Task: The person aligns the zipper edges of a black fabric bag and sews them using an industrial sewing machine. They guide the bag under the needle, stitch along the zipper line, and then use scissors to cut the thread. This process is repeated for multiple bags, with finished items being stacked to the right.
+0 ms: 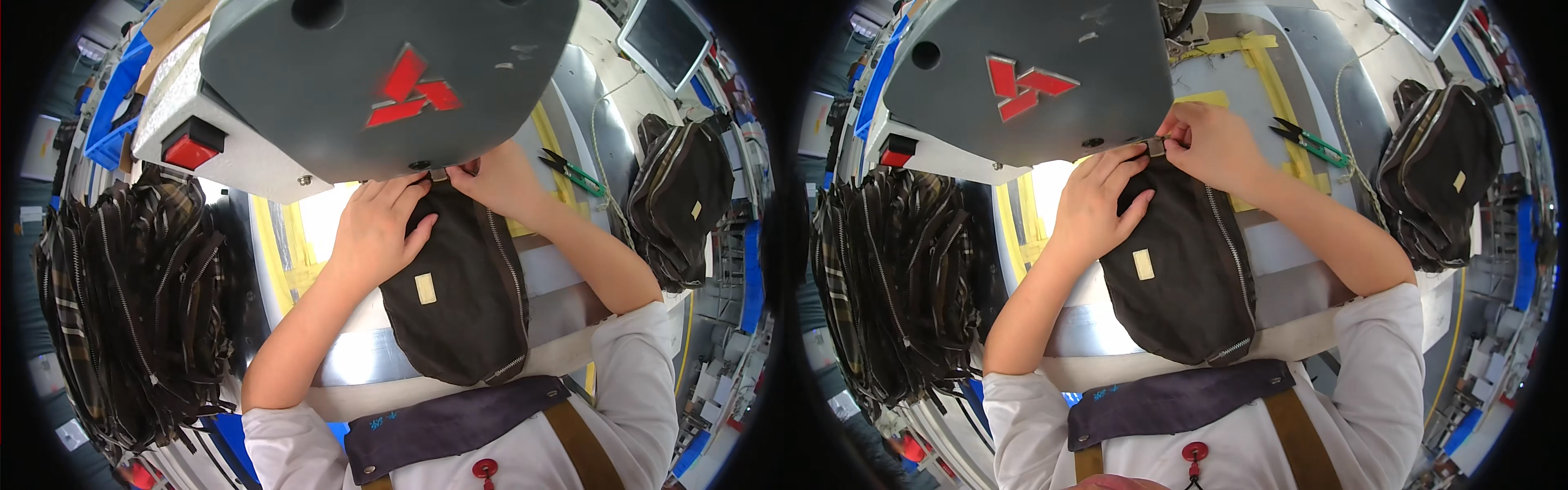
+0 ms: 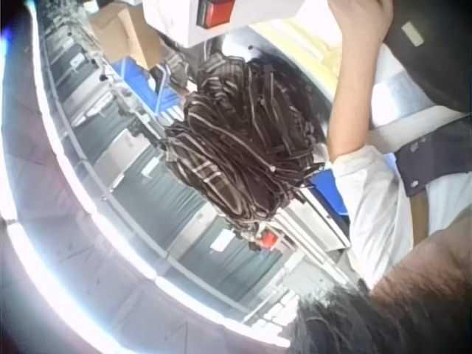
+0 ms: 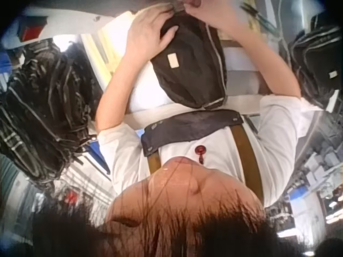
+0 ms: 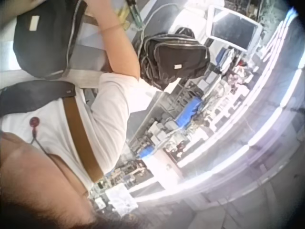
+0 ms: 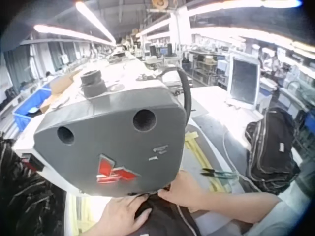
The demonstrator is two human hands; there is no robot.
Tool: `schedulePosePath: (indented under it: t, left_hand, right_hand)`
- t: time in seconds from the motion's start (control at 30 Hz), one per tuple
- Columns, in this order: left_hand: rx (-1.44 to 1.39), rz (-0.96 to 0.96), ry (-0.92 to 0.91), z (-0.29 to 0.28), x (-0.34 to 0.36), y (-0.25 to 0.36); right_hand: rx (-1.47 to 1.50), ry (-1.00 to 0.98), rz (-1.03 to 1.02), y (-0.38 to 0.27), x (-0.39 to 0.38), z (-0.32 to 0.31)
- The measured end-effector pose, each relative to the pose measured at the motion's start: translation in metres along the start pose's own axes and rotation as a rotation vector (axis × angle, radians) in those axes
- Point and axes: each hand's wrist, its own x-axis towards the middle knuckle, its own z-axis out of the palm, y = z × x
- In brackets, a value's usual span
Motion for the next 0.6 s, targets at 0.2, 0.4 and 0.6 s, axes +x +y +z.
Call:
schedulePosePath:
  t: [0.2, 0.4, 0.6]
  left_hand:
    - [-0.015, -0.002, 0.002, -0.001, 0.001, 0.001]
    - [-0.016, 0.001, 0.013, -0.001, 0.0, -0.001]
    - [-0.017, -0.013, 0.019, -0.001, 0.001, 0.001]
  right_hand:
    - [0.092, 0.014, -0.024, 0.016, 0.005, 0.005]
    - [0.11, 0.005, -0.06, 0.016, 0.004, 0.007]
    - [-0.33, 0.185, -0.614, 0.013, -0.008, 0.006]
